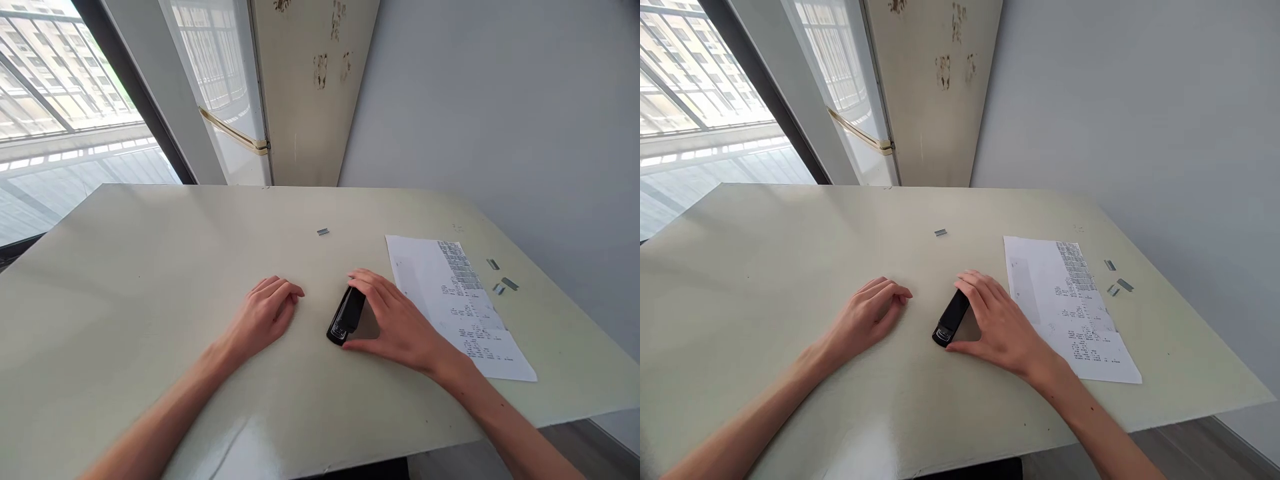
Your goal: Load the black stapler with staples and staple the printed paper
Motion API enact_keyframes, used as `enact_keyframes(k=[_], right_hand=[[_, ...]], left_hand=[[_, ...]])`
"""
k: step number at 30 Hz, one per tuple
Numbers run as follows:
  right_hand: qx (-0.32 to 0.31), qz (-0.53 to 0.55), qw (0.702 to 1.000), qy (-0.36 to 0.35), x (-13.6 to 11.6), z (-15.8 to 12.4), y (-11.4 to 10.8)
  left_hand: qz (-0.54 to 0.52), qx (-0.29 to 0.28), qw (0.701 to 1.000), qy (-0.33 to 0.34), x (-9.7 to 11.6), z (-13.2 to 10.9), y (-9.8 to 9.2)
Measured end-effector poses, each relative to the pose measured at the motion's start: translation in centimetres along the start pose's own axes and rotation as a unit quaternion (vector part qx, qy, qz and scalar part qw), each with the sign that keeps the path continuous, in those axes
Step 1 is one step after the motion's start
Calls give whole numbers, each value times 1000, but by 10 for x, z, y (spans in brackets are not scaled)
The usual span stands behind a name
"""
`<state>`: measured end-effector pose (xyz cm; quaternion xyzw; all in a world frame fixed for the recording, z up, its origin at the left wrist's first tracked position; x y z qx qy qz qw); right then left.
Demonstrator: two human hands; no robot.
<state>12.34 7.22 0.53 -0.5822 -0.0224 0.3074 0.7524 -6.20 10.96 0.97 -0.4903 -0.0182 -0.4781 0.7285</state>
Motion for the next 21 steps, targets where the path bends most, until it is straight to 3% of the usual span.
enact_keyframes(k=[5,12,21], right_hand=[[-14,-43,999,12,12,-10,-10],[-48,-6,999,25,8,-30,-6],[-28,38,998,45,22,-8,-3]], left_hand=[[1,-7,1000,-3,-3,-1,2],[1,-7,1000,-4,-2,-1,1],[5,12,999,-34,-7,1,-1]])
Point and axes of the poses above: each hand's wrist, its own z-axis towards the middle knuckle, its own y-axis out of the palm, x = y × z, the point moved 10 cm from there along z, towards the middle knuckle, and after that the axes turned 10 degrees about x, right-handed, at the moved point
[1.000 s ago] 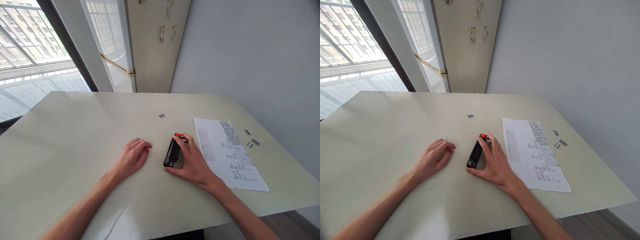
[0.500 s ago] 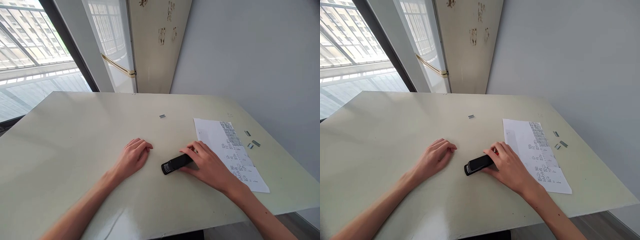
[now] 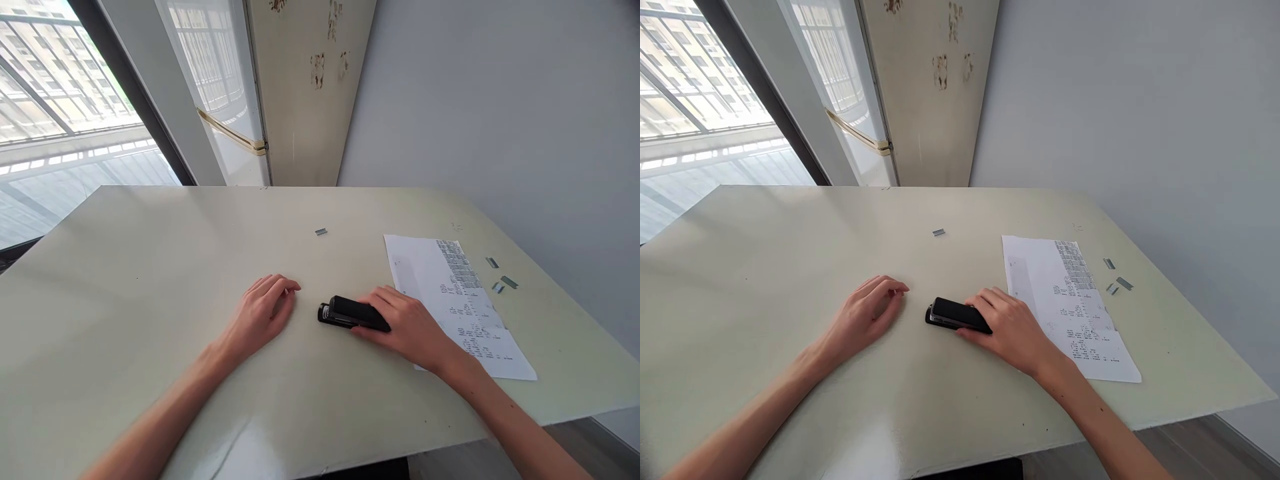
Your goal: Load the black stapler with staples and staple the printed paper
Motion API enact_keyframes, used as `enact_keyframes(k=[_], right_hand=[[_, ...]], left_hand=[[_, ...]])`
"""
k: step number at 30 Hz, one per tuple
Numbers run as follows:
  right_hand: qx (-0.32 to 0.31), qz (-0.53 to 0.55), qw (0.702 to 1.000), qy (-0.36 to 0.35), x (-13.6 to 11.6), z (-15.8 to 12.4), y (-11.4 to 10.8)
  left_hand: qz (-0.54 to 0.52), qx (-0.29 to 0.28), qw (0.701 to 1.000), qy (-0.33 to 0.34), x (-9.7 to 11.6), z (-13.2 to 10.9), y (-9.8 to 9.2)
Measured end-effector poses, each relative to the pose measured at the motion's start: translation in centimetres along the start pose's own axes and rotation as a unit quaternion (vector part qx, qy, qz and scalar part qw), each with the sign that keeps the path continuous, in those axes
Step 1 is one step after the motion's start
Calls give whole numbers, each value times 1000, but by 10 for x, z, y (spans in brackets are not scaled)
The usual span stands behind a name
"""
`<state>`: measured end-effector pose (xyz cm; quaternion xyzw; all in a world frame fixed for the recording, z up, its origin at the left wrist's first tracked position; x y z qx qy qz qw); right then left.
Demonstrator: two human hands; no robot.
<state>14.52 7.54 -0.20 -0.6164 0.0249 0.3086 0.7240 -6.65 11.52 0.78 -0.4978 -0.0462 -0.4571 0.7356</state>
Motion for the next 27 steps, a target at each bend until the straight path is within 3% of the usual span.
enact_keyframes(k=[3,6,9,14,19,27], right_hand=[[-20,38,999,-1,2,8,-6],[-37,120,990,63,6,14,-11],[1,186,972,146,11,22,-14],[69,201,956,204,19,42,-7],[44,232,952,195,21,50,10],[43,254,956,137,12,59,9]], left_hand=[[3,-6,1000,8,-1,0,1],[2,-16,1000,19,-1,-1,4],[0,-16,1000,16,-3,-1,4],[1,-16,1000,9,-3,-1,4],[11,-23,1000,12,-1,0,4],[13,-13,1000,0,-5,3,3]])
Point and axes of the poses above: each hand's wrist, its own z-axis towards the middle knuckle, its own y-axis out of the palm, x = y × z, the point moved 10 cm from there along z, towards the middle knuckle, and after that the axes turned 10 degrees about x, right-handed, at the moved point
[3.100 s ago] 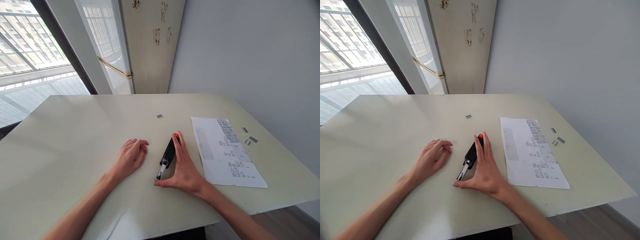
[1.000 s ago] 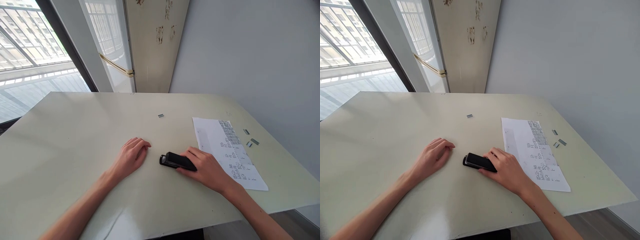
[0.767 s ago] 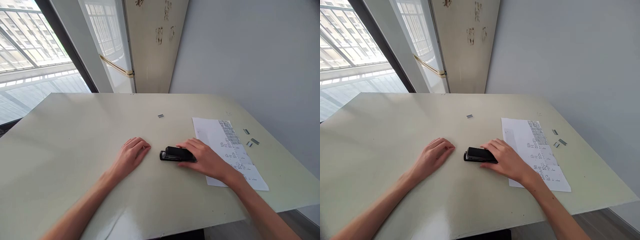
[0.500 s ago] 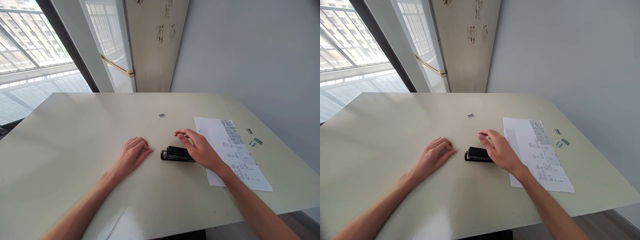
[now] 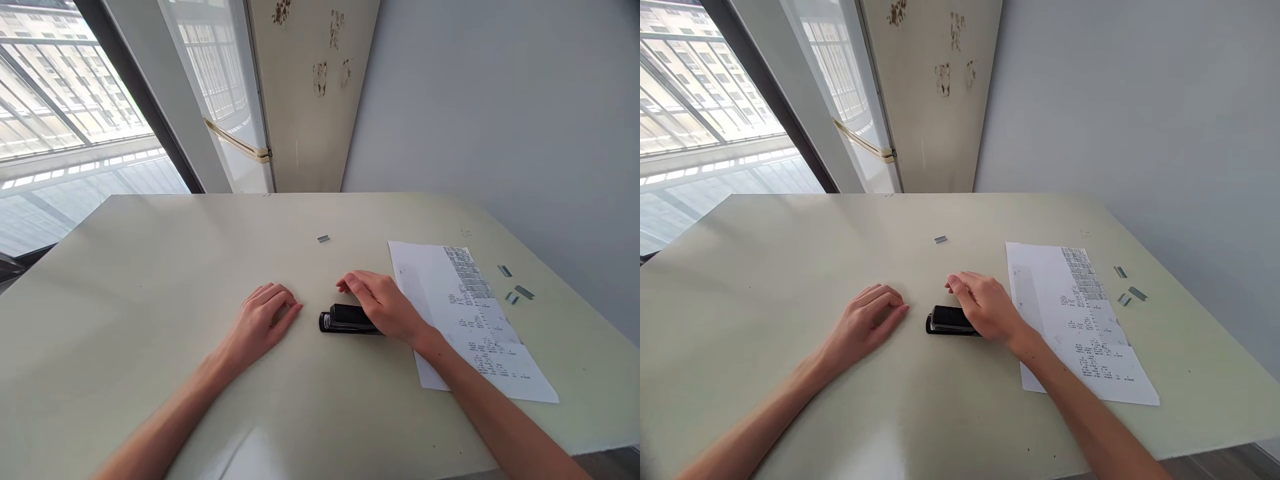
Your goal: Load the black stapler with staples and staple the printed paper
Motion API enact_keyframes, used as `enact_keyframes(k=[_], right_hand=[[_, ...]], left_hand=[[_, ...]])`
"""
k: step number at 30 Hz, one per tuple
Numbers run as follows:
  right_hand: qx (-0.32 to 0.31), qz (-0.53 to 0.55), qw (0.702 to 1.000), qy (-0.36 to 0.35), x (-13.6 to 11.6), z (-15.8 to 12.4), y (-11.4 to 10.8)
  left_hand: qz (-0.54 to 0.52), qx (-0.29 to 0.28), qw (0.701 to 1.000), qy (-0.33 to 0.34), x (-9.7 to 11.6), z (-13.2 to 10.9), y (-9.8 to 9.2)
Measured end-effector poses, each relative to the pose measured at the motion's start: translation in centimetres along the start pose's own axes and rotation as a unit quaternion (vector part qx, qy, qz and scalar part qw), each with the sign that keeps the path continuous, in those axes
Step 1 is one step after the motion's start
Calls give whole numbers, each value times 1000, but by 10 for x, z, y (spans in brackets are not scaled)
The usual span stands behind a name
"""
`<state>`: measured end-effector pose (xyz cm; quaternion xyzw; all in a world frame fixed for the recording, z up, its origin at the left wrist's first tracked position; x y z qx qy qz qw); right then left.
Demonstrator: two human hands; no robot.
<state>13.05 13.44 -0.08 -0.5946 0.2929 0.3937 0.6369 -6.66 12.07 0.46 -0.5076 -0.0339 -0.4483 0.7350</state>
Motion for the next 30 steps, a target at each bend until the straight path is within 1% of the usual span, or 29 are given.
enact_keyframes(k=[3,6,10,13,15,17,19,21,24,27,30], right_hand=[[24,45,998,28,10,3,-4],[59,97,991,71,26,4,-12],[87,103,986,98,41,3,-17],[94,100,986,96,42,3,-17],[96,85,988,83,38,5,-21],[115,53,990,60,32,5,-33],[146,8,988,43,28,0,-53],[169,-37,984,44,30,-10,-72],[181,-122,975,40,38,-37,-97],[185,-218,958,31,53,-76,-114],[190,-284,938,62,79,-119,-130]], left_hand=[[0,10,1000,-14,-3,1,-2],[2,17,999,-28,-4,2,-3],[3,21,999,-47,-7,2,-4],[4,22,998,-56,-9,2,-4],[8,19,998,-56,-10,2,-4],[8,19,998,-52,-10,2,-4],[-2,15,999,-46,-8,2,-4],[-22,-3,999,-34,-3,2,-3],[-50,-49,997,-20,9,-1,5],[-73,-77,993,-42,18,-5,18],[-109,-82,988,-72,27,-6,35]])
Point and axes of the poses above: each hand's wrist, its own z-axis towards the middle knuckle, its own y-axis out of the palm, x = y × z, the point moved 10 cm from there along z, towards the middle knuckle, and after that the axes turned 10 degrees about x, right-handed, at the moved point
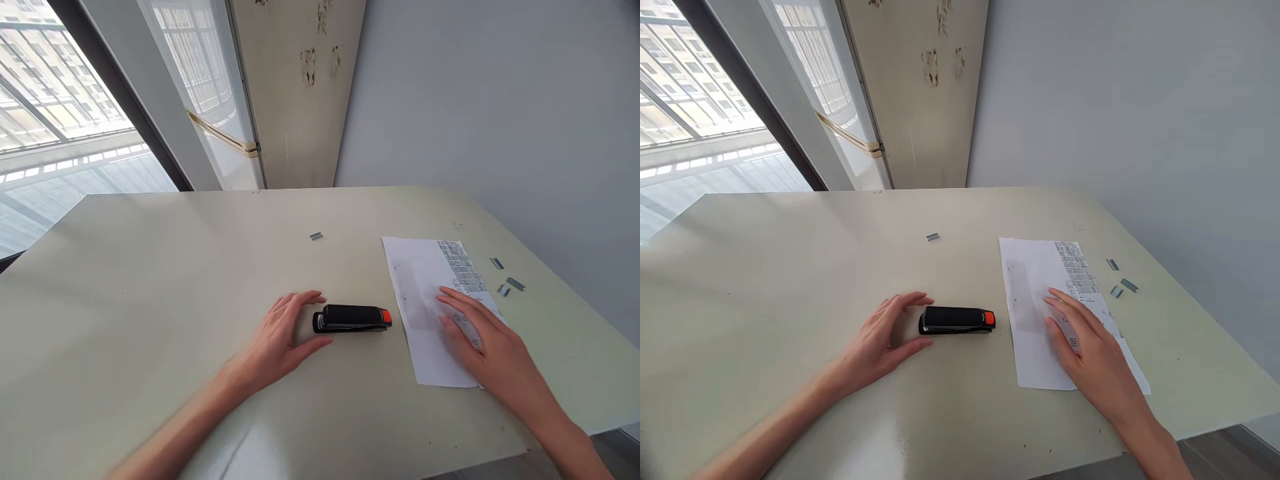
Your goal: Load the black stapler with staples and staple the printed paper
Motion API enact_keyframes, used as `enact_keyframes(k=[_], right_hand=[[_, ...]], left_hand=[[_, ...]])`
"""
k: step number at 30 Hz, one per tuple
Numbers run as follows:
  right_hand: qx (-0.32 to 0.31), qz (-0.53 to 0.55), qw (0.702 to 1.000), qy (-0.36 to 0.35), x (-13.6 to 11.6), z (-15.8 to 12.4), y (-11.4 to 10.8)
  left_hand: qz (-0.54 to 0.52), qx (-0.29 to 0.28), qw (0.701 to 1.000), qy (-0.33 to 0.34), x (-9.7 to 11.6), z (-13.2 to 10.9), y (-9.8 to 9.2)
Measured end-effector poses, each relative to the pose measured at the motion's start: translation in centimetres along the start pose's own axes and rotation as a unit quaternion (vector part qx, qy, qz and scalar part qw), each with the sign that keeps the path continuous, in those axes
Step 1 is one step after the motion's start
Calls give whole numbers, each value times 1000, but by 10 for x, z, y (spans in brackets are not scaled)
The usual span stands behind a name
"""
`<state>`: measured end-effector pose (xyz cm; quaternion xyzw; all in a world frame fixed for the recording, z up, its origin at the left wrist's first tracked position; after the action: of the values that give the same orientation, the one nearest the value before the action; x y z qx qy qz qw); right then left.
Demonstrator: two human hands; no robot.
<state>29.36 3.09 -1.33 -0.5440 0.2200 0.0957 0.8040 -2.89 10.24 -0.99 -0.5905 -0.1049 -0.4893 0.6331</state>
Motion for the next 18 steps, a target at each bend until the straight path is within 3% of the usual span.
enact_keyframes(k=[4,8,12,18], right_hand=[[-17,-54,998,-2,37,-38,-2],[-38,-61,996,-51,39,-58,9],[-34,-64,991,-115,12,-68,20],[-33,-34,977,-208,-67,-83,38]], left_hand=[[-59,-3,997,-50,3,12,24],[-104,-11,989,-104,-3,22,34],[-189,62,968,-155,-9,23,10],[-257,186,918,-240,-19,10,-55]])
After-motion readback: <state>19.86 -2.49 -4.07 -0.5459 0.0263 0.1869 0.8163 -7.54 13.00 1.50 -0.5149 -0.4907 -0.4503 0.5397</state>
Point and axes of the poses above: each hand's wrist, its own z-axis towards the middle knuckle, its own y-axis out of the palm, x = y × z, the point moved 10 cm from there along z, towards the middle knuckle, and after that the axes turned 10 degrees about x, right-handed, at the moved point
